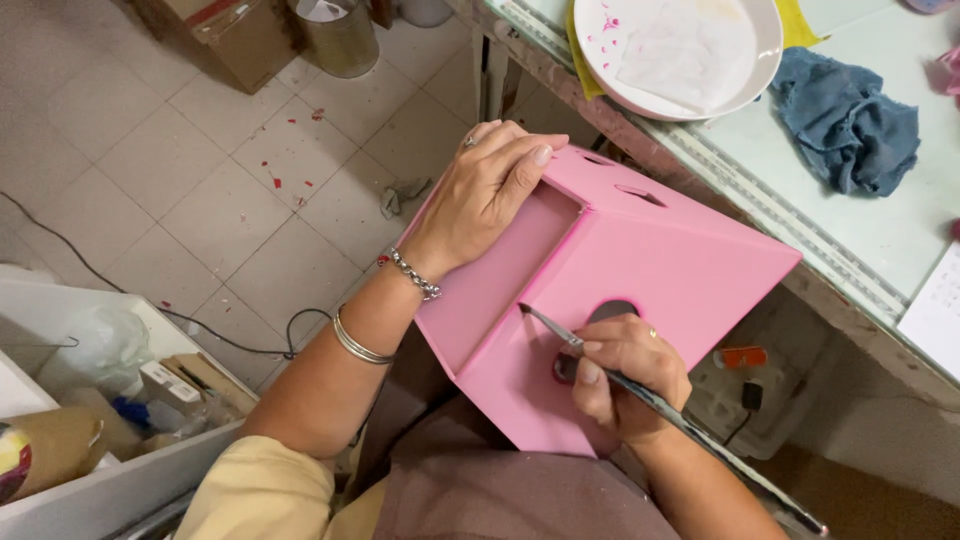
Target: Painting the inner edges of heart-shaped cutouts on a pink box using a paintbrush
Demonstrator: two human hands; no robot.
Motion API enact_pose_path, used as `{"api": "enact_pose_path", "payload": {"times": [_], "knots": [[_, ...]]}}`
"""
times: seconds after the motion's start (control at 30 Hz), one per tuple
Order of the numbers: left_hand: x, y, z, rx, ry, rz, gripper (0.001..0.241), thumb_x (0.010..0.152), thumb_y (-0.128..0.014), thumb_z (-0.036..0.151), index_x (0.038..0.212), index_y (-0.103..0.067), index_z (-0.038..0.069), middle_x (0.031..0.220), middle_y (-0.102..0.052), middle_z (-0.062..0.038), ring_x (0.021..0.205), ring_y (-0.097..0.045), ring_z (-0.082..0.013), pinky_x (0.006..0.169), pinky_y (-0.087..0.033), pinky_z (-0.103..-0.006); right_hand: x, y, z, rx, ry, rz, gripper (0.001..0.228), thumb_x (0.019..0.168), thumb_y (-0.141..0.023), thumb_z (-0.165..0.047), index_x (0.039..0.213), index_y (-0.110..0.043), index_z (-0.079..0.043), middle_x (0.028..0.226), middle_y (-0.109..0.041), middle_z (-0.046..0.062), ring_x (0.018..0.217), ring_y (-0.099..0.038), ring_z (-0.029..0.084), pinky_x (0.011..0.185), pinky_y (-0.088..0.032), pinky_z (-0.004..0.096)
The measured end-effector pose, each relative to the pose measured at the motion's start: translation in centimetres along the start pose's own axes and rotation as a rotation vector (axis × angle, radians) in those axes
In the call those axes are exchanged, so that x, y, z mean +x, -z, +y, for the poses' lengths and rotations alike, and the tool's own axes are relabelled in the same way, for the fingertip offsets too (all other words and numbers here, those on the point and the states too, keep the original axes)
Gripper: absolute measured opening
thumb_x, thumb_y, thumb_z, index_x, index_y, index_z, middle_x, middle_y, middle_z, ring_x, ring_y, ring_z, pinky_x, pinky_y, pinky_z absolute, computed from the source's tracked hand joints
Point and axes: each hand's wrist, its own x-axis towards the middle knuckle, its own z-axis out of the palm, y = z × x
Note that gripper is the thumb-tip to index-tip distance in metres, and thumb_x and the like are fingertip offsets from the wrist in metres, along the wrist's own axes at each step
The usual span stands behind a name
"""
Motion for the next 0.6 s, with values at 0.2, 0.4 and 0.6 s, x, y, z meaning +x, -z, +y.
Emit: {"api": "enact_pose_path", "payload": {"times": [0.2, 0.4, 0.6], "knots": [[0.0, -0.1, -0.3, -0.002, -0.011, -0.001, 0.036, 0.100, -0.033, 0.031, 0.116, -0.058, 0.011, 0.090, -0.057, -0.012, 0.092, -0.056, -0.0305, 0.099, -0.032, -0.0411, 0.6, 0.0, 0.7, -0.028, -0.011, 0.137, 0.016, 0.084, -0.055, -0.011, 0.081, -0.051, 0.005, 0.068, -0.058, 0.019, 0.052, -0.060, 0.025, 0.043, -0.048, 0.028], [0.0, -0.2, -0.4, 0.003, -0.026, 0.000, 0.035, 0.100, -0.034, 0.030, 0.115, -0.058, 0.010, 0.089, -0.057, -0.013, 0.091, -0.055, -0.0319, 0.098, -0.033, -0.0416, 1.1, 0.0, 0.4, -0.014, 0.130, 0.291, 0.019, 0.086, -0.055, -0.012, 0.084, -0.046, 0.004, 0.066, -0.054, 0.021, 0.053, -0.056, 0.020, 0.043, -0.050, 0.029], [0.1, 0.1, 0.2, -0.004, -0.030, -0.004, 0.034, 0.100, -0.034, 0.029, 0.115, -0.058, 0.010, 0.089, -0.057, -0.013, 0.091, -0.056, -0.0323, 0.097, -0.035, -0.0420, 0.5, 0.5, 1.0, -0.046, 0.149, 0.267, 0.015, 0.083, -0.058, -0.008, 0.081, -0.048, 0.004, 0.066, -0.057, 0.023, 0.052, -0.059, 0.025, 0.041, -0.052, 0.032]]}}
